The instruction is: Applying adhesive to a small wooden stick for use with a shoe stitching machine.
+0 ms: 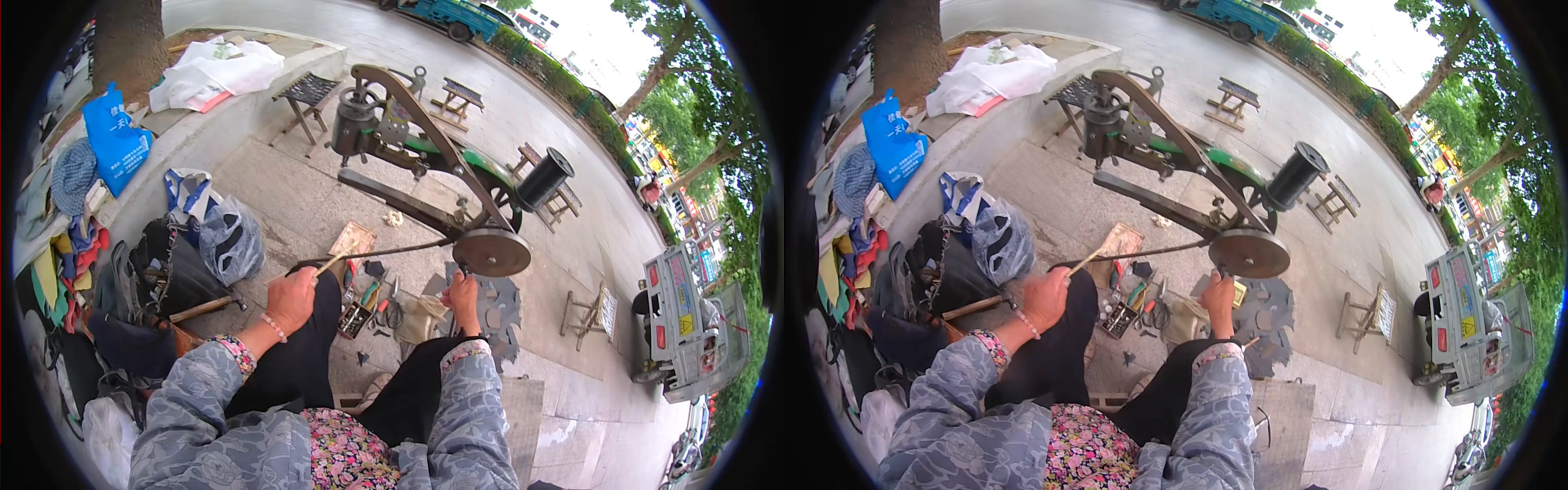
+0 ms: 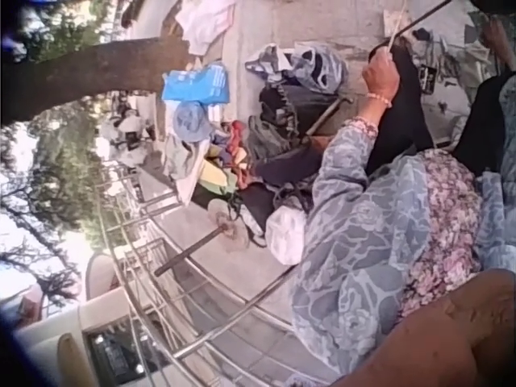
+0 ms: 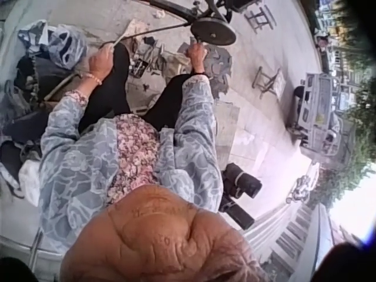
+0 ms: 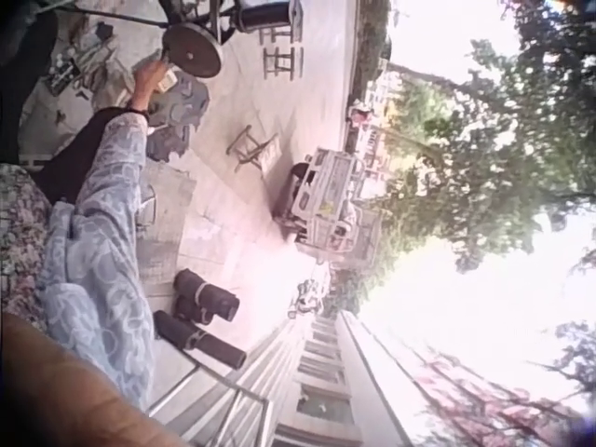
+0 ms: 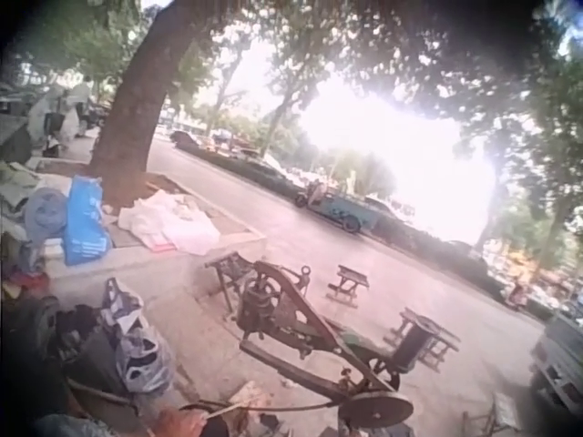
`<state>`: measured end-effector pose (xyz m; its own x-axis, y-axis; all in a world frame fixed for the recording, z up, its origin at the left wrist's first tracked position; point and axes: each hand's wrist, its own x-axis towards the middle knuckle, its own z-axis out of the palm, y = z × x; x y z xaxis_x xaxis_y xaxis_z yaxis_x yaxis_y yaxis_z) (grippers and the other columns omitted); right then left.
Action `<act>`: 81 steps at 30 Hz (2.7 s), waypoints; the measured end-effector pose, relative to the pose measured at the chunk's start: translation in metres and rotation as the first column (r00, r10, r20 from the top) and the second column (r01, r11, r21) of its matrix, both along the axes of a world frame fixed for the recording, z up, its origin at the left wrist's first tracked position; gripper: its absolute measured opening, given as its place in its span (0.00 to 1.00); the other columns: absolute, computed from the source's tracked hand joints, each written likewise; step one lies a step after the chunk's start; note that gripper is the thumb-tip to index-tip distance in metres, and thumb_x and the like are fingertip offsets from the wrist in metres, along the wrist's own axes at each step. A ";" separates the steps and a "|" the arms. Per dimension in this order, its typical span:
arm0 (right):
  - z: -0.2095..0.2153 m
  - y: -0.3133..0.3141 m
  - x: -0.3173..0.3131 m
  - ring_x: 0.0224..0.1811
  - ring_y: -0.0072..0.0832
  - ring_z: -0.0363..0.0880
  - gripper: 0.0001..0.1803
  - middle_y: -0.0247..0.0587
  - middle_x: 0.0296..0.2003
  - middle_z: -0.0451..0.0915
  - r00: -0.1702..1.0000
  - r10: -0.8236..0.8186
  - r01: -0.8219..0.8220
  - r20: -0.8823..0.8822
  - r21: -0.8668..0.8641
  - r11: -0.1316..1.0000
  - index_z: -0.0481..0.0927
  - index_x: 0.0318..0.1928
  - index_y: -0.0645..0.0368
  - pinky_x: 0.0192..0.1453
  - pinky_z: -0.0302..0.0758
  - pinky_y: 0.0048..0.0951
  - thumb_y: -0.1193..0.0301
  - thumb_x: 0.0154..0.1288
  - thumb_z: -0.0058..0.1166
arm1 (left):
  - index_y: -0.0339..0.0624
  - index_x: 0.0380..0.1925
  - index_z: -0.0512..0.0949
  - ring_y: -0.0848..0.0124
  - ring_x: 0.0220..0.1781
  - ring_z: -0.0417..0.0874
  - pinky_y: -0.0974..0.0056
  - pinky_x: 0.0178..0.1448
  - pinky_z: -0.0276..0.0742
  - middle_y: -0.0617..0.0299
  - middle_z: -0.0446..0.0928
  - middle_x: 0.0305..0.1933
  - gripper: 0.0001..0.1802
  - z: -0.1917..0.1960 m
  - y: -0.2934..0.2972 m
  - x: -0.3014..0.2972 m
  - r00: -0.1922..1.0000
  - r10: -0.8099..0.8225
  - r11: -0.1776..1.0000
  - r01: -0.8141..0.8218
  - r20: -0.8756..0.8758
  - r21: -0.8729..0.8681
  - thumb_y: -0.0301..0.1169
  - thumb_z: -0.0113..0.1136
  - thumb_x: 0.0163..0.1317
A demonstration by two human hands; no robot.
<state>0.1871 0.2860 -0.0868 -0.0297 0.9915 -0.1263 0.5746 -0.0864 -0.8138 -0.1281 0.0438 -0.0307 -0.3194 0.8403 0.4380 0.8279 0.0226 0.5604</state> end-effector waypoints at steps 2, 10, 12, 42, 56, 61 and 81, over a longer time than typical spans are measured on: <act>0.009 -0.006 -0.028 0.12 0.33 0.76 0.22 0.49 0.17 0.75 0.998 0.054 -0.058 0.031 0.140 0.989 0.67 0.35 0.69 0.14 0.73 0.31 0.57 0.66 0.40 | 0.41 0.38 0.73 0.50 0.27 0.77 0.50 0.30 0.70 0.51 0.76 0.25 0.09 0.006 -0.002 0.001 1.000 0.003 1.000 -0.003 -0.018 0.026 0.29 0.52 0.57; 0.118 -0.008 -0.023 0.24 0.35 0.77 0.13 0.46 0.25 0.75 0.941 -0.166 0.250 -0.294 0.278 0.927 0.73 0.40 0.60 0.28 0.74 0.33 0.63 0.64 0.49 | 0.42 0.33 0.70 0.53 0.27 0.78 0.50 0.28 0.69 0.53 0.74 0.22 0.06 -0.007 -0.005 0.003 0.999 0.001 0.998 -0.005 -0.053 -0.064 0.31 0.49 0.58; 0.138 -0.024 -0.006 0.34 0.45 0.77 0.16 0.52 0.32 0.78 0.976 -0.202 0.097 0.076 0.682 0.725 0.73 0.42 0.62 0.40 0.71 0.41 0.61 0.65 0.48 | 0.42 0.33 0.70 0.53 0.27 0.78 0.50 0.28 0.70 0.53 0.74 0.23 0.06 -0.005 -0.004 0.007 0.998 -0.017 0.997 0.013 -0.053 -0.082 0.31 0.49 0.59; 0.138 -0.024 -0.015 0.63 0.44 0.62 0.18 0.47 0.59 0.66 0.702 -0.505 -0.149 0.501 0.798 0.584 0.68 0.45 0.62 0.63 0.61 0.42 0.67 0.58 0.54 | 0.44 0.39 0.71 0.54 0.27 0.79 0.51 0.29 0.72 0.53 0.77 0.26 0.09 -0.009 -0.016 -0.010 0.996 0.092 0.995 -0.092 -0.001 -0.033 0.32 0.51 0.60; 0.163 -0.014 -0.017 0.57 0.53 0.66 0.18 0.65 0.52 0.69 0.660 -0.364 -0.256 0.658 0.652 0.714 0.75 0.39 0.69 0.62 0.64 0.41 0.65 0.56 0.55 | 0.42 0.36 0.70 0.53 0.29 0.79 0.51 0.30 0.71 0.53 0.77 0.27 0.06 0.002 -0.008 0.001 0.999 0.051 0.998 -0.051 -0.013 -0.026 0.31 0.49 0.59; 0.140 0.031 0.049 0.28 0.45 0.75 0.20 0.55 0.30 0.75 0.824 -0.145 -0.235 0.548 0.563 0.792 0.74 0.32 0.69 0.32 0.71 0.43 0.59 0.61 0.50 | 0.43 0.37 0.71 0.51 0.29 0.78 0.50 0.32 0.71 0.52 0.77 0.28 0.08 -0.003 -0.015 -0.009 0.996 0.085 0.996 -0.084 0.014 -0.032 0.32 0.49 0.60; 0.139 0.045 0.072 0.17 0.28 0.73 0.26 0.40 0.22 0.74 0.953 -0.125 0.149 -0.275 0.068 0.987 0.73 0.31 0.62 0.18 0.72 0.26 0.47 0.60 0.49 | 0.43 0.35 0.71 0.56 0.26 0.78 0.52 0.28 0.69 0.56 0.75 0.22 0.06 -0.001 0.014 0.009 0.999 -0.030 0.999 0.029 -0.037 -0.039 0.30 0.52 0.58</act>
